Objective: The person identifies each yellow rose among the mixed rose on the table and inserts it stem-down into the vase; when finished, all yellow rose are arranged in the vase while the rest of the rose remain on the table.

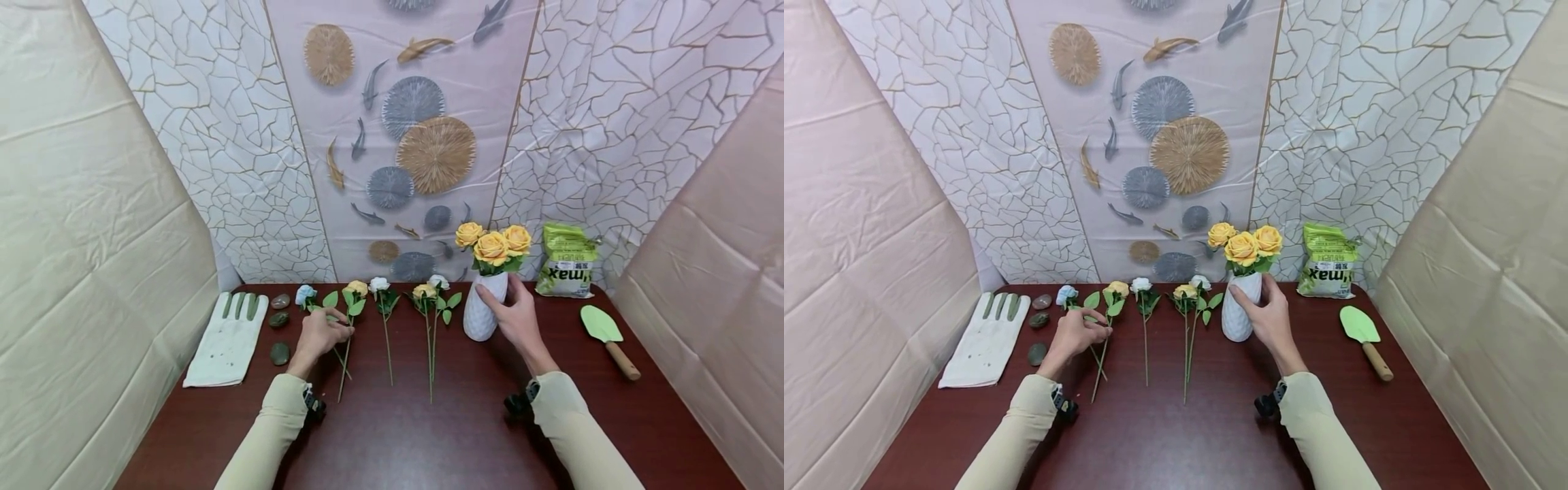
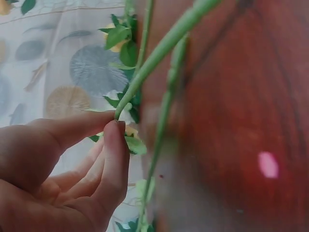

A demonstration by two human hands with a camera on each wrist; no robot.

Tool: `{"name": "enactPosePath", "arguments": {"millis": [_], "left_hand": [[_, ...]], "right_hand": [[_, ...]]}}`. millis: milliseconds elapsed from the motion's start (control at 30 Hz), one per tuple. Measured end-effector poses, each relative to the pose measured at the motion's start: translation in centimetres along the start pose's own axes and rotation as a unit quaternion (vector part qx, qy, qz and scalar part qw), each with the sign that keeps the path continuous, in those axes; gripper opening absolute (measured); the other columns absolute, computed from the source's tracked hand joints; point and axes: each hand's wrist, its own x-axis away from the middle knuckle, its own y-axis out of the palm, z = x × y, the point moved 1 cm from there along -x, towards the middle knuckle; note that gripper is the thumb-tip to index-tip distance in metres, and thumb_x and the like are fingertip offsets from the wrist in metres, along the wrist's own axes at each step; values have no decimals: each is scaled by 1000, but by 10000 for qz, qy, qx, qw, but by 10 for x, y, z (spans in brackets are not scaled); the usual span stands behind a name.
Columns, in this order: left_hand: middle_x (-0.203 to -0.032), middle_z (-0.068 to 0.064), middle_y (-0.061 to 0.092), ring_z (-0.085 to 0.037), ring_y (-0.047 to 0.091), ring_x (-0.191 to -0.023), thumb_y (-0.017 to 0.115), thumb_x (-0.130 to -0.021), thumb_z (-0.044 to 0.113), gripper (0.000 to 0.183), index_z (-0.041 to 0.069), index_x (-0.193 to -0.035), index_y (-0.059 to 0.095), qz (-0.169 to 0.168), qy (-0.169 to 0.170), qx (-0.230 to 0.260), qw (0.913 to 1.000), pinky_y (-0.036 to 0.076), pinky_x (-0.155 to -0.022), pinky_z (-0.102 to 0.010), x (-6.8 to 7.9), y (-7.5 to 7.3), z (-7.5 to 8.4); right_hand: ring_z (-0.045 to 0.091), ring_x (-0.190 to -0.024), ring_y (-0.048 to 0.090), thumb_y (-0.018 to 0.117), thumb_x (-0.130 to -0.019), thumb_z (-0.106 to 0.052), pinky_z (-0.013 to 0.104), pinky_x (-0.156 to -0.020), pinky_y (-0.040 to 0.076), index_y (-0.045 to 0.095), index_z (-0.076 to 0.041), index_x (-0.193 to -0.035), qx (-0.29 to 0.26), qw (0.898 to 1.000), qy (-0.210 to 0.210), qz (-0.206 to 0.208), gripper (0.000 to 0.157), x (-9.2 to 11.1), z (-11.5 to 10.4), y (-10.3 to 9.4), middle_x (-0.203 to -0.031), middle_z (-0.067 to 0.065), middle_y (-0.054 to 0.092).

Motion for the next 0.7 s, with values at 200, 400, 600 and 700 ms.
{"name": "enactPosePath", "arguments": {"millis": [200,400,600,700], "left_hand": [[-85,-2,79,-29,75,-86,82,-85,28,26,14,-103,70,89,333,438,9984,49,-63,-30,2,-8,12],[-94,-3,79,-23,75,-86,81,-87,32,29,16,-107,68,171,628,1050,9923,53,-72,-34,2,-9,31],[-102,-10,78,-24,76,-90,82,-86,28,37,12,-116,67,263,844,1996,9759,60,-86,-39,-2,-1,56],[-105,-15,77,-27,76,-93,81,-87,23,37,8,-118,68,256,1010,2466,9635,62,-83,-36,-4,5,68]], "right_hand": [[10,-119,60,76,-90,-39,19,-89,53,49,-22,-146,73,10000,-19,29,65,0,1,0,-139,6,61],[11,-117,61,76,-90,-38,20,-88,54,50,-21,-145,111,9999,-63,19,63,-2,4,1,-137,6,62],[10,-119,60,75,-90,-38,19,-89,53,48,-22,-147,98,9999,-39,8,65,-2,4,0,-138,5,61],[9,-118,60,75,-91,-39,18,-89,53,47,-22,-148,99,9999,-5,-31,65,-1,4,0,-137,4,61]]}}
